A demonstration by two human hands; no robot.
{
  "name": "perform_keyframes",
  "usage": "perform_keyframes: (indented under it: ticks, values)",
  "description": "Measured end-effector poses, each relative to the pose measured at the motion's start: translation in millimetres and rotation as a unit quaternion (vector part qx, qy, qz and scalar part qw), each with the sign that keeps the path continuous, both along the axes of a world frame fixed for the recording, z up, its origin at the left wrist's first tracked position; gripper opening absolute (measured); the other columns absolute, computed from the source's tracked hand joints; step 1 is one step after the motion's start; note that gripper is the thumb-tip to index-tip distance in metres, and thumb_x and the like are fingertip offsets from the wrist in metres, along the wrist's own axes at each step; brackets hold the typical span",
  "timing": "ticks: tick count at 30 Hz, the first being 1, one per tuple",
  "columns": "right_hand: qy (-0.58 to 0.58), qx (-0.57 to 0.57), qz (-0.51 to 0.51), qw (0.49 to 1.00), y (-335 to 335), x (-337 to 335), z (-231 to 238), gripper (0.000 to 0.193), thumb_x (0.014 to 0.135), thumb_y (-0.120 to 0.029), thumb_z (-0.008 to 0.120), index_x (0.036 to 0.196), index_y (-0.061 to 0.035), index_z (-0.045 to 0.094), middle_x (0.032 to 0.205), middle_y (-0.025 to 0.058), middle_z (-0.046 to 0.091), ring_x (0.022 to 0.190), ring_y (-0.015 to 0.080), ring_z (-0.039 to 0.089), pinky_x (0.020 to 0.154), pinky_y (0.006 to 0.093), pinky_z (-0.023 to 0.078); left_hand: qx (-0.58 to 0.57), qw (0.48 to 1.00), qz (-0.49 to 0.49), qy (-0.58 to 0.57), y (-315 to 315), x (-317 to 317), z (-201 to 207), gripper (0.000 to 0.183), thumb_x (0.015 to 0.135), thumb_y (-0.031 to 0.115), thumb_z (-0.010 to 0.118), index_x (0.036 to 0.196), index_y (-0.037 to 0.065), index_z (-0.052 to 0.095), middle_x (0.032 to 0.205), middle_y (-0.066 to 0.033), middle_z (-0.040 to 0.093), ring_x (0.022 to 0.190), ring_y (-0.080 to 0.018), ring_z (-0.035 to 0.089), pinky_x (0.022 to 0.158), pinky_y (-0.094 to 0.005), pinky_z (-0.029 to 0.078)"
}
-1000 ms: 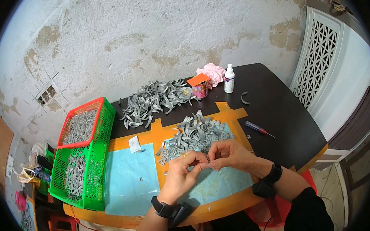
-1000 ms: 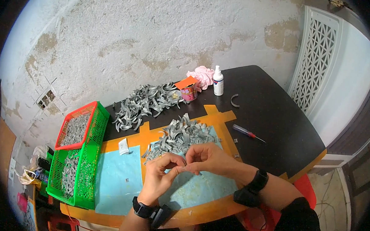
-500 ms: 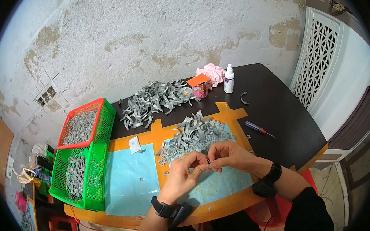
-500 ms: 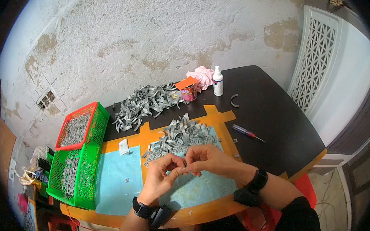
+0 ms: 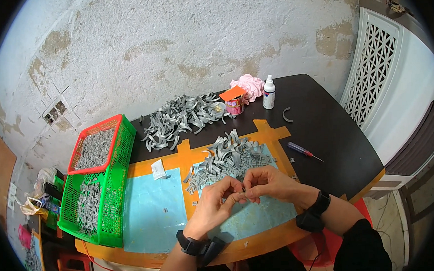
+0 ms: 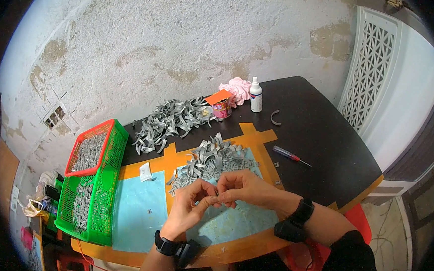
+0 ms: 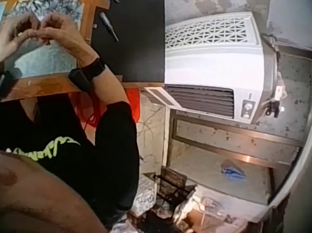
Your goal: Assembling small decorative or functional components for shoes by hand.
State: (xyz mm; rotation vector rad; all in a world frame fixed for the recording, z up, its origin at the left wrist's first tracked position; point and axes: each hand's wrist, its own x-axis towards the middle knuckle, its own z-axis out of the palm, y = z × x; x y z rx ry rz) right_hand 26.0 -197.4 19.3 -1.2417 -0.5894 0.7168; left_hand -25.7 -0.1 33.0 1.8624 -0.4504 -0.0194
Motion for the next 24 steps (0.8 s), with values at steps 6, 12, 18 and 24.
perform_keyframes:
  ticks: [6, 12, 18, 24]
  values:
    - [-0.001, 0.017, -0.010, 1.000, 0, 2, -6, 0.012, 0.086, -0.013, 0.066, 0.088, -0.0052, 0.058, 0.080, 0.0032, 0.063, 0.068, 0.0086, 0.055, 0.060, 0.0225, 0.044, -0.054, 0.998, 0.008, 0.033, 0, 2, -8, 0.007, 0.087, -0.005, 0.058, 0.091, -0.003, 0.052, 0.086, -0.0069, 0.062, 0.080, -0.0141, 0.065, 0.072, -0.0250, 0.052]
    - [0.029, 0.026, -0.033, 0.999, 0, 4, -6, 0.008, 0.086, -0.008, 0.064, 0.088, -0.0037, 0.058, 0.079, 0.0044, 0.061, 0.070, 0.0114, 0.058, 0.064, 0.0252, 0.047, -0.142, 0.988, 0.041, 0.035, -4, 3, -4, 0.016, 0.085, -0.005, 0.062, 0.100, -0.002, 0.057, 0.086, -0.0055, 0.062, 0.082, -0.0122, 0.063, 0.073, -0.0244, 0.052]
    - [0.040, 0.022, -0.025, 0.999, 1, 3, -5, 0.009, 0.087, -0.009, 0.064, 0.089, -0.0040, 0.058, 0.080, 0.0039, 0.061, 0.071, 0.0113, 0.058, 0.066, 0.0256, 0.047, -0.053, 0.998, 0.030, 0.034, 5, 8, -16, 0.013, 0.084, 0.000, 0.067, 0.095, -0.001, 0.060, 0.086, -0.0033, 0.062, 0.079, -0.0102, 0.062, 0.071, -0.0230, 0.051]
    - [0.037, 0.020, -0.021, 0.999, 1, 2, -3, 0.013, 0.086, -0.016, 0.067, 0.090, -0.0064, 0.059, 0.082, 0.0015, 0.062, 0.072, 0.0087, 0.058, 0.063, 0.0227, 0.046, -0.050, 0.998, 0.015, 0.030, 3, 8, -12, 0.006, 0.089, 0.000, 0.060, 0.092, -0.002, 0.056, 0.088, -0.0057, 0.062, 0.078, -0.0117, 0.062, 0.069, -0.0238, 0.051]
